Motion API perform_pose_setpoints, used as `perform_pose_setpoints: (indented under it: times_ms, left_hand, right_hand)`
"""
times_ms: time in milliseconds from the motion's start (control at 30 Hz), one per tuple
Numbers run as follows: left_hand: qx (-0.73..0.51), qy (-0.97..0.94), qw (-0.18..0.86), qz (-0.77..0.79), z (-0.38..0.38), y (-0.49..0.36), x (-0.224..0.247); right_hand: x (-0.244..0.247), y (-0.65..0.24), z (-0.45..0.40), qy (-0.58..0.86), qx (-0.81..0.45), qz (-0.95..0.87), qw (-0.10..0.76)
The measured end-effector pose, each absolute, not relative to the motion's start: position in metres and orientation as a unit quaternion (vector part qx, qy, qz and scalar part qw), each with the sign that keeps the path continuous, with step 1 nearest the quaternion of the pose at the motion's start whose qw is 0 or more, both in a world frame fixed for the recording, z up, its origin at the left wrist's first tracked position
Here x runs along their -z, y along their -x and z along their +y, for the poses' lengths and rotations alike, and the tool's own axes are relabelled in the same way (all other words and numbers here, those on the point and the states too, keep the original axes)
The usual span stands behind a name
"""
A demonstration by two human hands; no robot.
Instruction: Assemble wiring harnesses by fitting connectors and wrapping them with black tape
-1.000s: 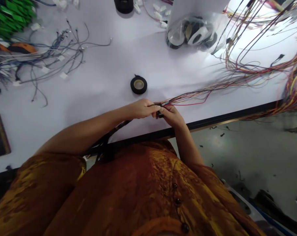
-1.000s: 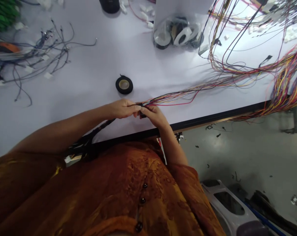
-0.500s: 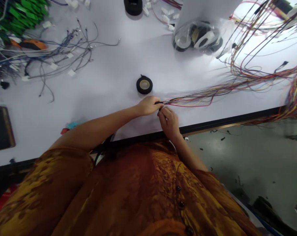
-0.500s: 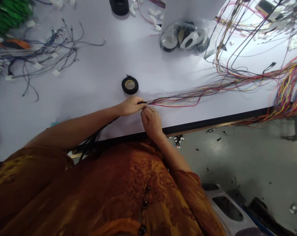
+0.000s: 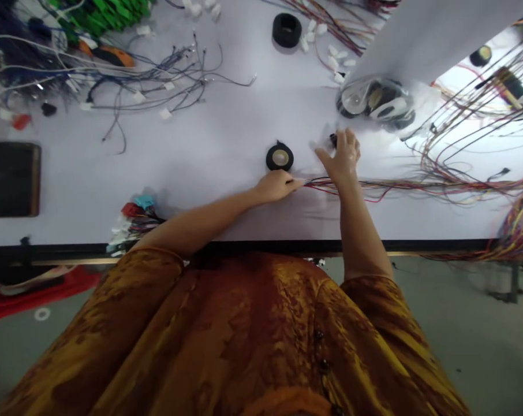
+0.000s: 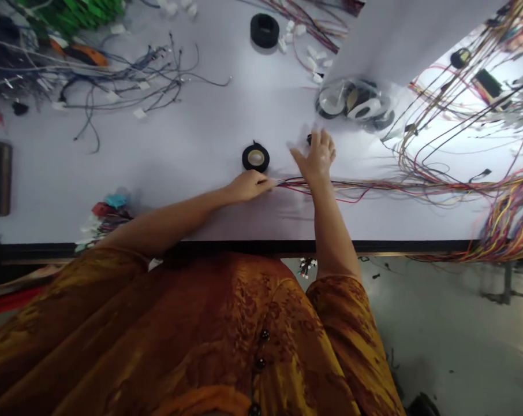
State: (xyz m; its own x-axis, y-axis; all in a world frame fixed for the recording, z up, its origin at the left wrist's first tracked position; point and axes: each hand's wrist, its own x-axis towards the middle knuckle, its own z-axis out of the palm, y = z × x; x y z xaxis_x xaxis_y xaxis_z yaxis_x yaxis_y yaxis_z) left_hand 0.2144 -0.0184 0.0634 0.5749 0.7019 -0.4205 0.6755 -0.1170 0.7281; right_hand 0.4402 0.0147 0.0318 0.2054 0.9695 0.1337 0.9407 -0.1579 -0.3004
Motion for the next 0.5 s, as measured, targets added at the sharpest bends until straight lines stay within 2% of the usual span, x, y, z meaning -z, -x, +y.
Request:
perform_pose_setpoints:
  times_ms: [100,200,333,400,500]
  left_hand:
    - [0.038,-0.624,0.636,0.452,-0.005,-0.18,-0.066]
    - [0.075,-0.6,0.668,0.433,-0.008,-0.126,-0.074]
    - [0.014,-0.685,0.593,0.423,-0.037,-0.066,-0.094]
    - [-0.083,-0.696,0.522,0.486,-0.056,-0.046,-0.114]
    - [-0.23,-0.645,0.446,0.576,-0.094,-0.023,-0.157]
  right_hand:
    - [-0.048,-0.424,-0.017,0.712,-0.05,-0.676,0.184]
    - [-0.068,-0.39,-0.047,0.598,-0.12,-0.766,0.202]
    - [-0.063,-0.309,-0.077,0.478,-0.249,-0.832,0.133]
    - [-0.05,-0.263,-0.089,0.46,-0.302,-0.827,0.117]
    - [-0.038,-0.214,-0.095,0.44,-0.313,-0.832,0.127]
